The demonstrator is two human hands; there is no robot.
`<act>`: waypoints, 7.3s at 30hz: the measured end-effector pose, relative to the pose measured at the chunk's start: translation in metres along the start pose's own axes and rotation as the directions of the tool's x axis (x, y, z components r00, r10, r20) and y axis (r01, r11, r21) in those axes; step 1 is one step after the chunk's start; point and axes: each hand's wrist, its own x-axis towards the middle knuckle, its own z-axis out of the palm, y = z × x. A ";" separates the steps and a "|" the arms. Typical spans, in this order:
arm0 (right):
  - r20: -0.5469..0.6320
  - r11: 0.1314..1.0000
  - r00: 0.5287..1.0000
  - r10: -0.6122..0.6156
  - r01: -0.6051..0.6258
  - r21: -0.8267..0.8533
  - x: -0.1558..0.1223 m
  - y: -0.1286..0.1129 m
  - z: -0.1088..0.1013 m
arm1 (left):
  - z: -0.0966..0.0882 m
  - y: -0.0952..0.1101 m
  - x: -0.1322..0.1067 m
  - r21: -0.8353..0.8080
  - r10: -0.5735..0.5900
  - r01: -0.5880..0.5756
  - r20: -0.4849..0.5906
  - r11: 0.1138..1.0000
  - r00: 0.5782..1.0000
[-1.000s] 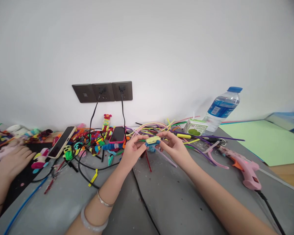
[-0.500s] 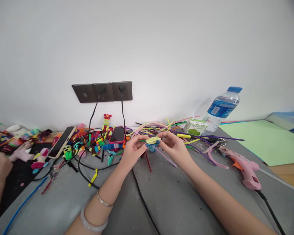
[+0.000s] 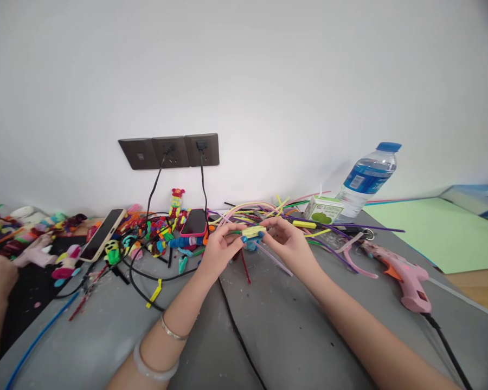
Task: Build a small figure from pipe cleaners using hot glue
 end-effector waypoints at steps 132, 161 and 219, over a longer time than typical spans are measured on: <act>0.020 0.967 0.998 0.057 -0.061 0.248 0.002 -0.004 -0.001 | -0.003 -0.004 0.002 0.026 0.046 -0.046 0.017 0.999 0.999; 0.029 0.908 0.987 0.160 -0.159 0.388 0.003 -0.001 -0.002 | -0.005 -0.003 0.001 0.058 0.088 -0.093 0.075 0.994 0.993; 0.051 0.893 0.984 0.170 -0.175 0.415 0.002 -0.002 0.004 | -0.004 -0.002 0.000 0.036 0.030 -0.030 0.006 0.999 1.000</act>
